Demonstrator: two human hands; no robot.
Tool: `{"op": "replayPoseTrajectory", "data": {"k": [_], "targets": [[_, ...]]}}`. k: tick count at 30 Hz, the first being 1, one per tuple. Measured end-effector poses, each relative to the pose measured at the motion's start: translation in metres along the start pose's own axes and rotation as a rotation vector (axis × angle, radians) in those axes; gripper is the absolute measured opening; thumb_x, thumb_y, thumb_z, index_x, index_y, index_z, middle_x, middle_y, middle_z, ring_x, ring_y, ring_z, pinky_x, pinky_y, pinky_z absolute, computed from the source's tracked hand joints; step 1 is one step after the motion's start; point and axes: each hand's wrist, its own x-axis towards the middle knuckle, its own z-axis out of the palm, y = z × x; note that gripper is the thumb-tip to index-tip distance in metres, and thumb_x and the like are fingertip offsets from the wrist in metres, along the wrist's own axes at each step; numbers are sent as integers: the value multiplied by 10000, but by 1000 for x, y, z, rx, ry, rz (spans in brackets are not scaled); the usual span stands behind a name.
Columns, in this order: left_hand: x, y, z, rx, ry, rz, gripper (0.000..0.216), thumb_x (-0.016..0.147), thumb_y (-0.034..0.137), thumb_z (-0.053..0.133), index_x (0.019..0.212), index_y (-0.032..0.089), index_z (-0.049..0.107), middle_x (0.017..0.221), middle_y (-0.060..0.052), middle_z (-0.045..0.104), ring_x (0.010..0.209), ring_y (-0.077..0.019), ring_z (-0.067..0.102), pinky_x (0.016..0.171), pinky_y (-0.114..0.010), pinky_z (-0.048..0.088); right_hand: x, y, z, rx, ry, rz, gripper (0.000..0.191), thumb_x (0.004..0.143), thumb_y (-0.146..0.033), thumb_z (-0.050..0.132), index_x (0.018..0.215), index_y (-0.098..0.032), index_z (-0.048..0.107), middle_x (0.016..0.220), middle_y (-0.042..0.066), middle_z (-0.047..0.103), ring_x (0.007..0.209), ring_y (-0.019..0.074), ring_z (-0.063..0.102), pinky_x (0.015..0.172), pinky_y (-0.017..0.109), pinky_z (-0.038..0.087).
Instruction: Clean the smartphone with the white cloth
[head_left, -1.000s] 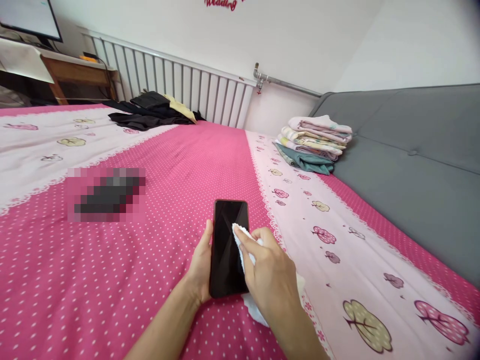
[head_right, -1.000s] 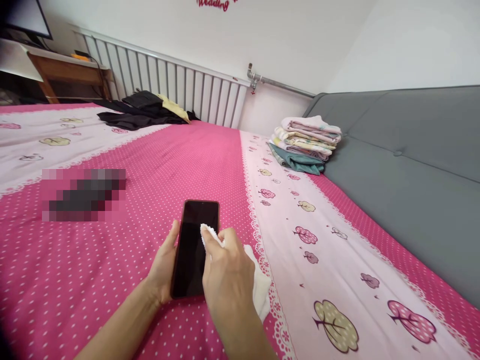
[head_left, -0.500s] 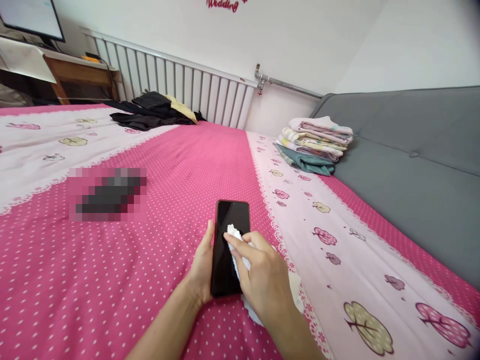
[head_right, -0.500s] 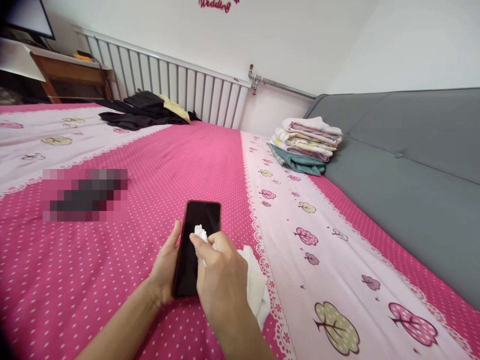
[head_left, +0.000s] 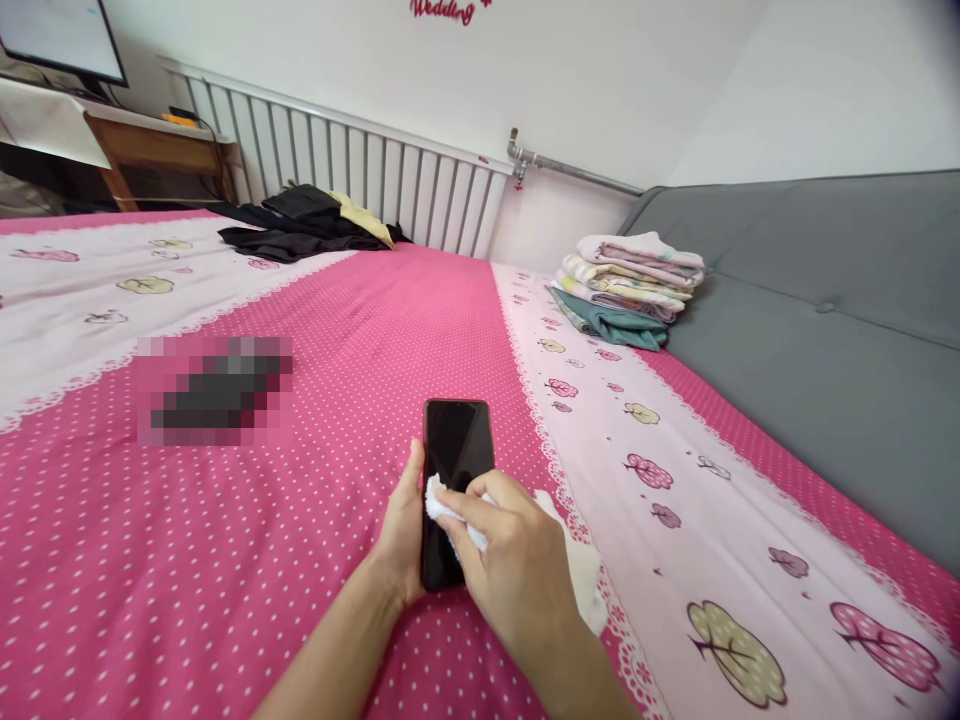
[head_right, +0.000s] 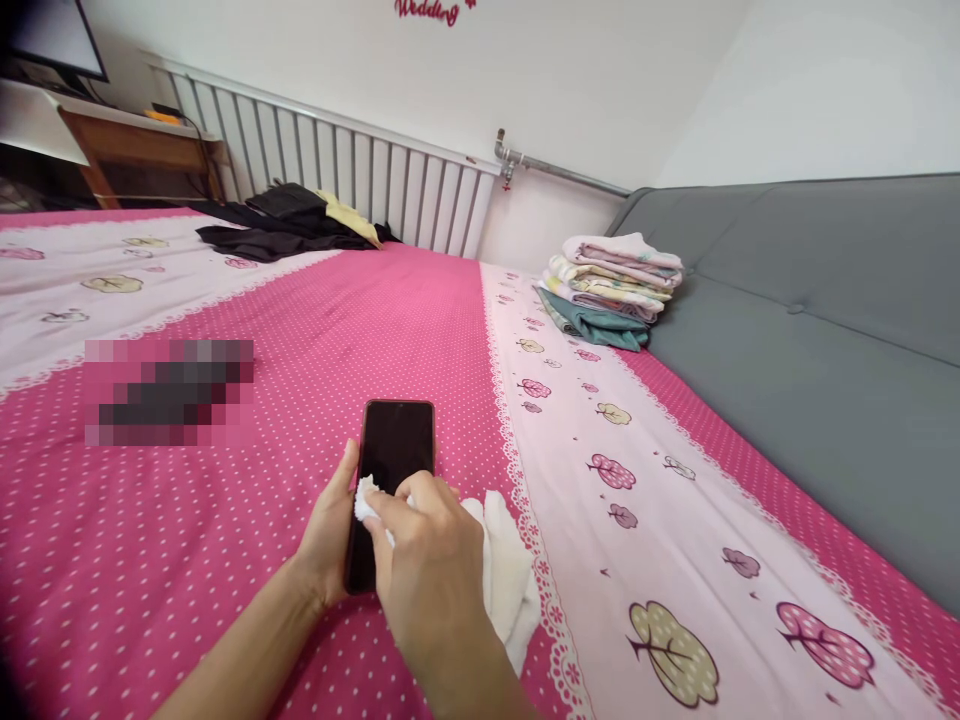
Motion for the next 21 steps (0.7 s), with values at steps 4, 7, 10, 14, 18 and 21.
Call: {"op": "replayPoseTrajectory", "data": {"k": [4,7,10,14,18,21], "targets": [[-1,-6,5,37,28,-41,610,833,610,433,1026,81,668,872,-154,714,884,-274,670,851,-373,486,3,8,2,-50,165,74,258,892,-241,530,1075,-305,701,766,9,606,649,105,565,564,208,400],[-1,-7,5,43,-35,-48,619,845,614,401,1090,105,655,911,-143,717,907,-268,667,868,-376,477,7,17,0,-101,256,145,251,898,-261,516,1051,-280,714,727,16,596,643,112,562,545,212,382],[0,-4,2,46,-98,-51,633,837,640,386,1056,119,672,904,-132,720,885,-264,670,869,-387,479,8,22,-3,-151,231,214,233,880,-248,531,1006,-266,727,701,14,583,630,123,558,519,222,356],[1,6,-6,26,-90,4,664,844,651,339,914,94,693,823,-145,714,866,-272,668,873,-402,480,4,17,-8,-132,35,178,203,840,-211,577,943,-284,735,702,-4,595,606,119,564,535,229,367],[0,15,-8,35,-78,89,752,840,683,268,887,59,686,826,-178,703,827,-277,667,857,-415,489,-1,9,-9,-41,-95,77,213,791,-166,618,917,-294,732,769,-10,638,667,121,606,595,222,419],[0,16,-7,29,-72,103,768,836,693,253,893,61,685,831,-173,705,794,-269,669,835,-413,498,-3,5,-9,-4,-93,65,214,776,-158,631,906,-294,733,766,-14,645,687,125,617,608,221,434]]}}
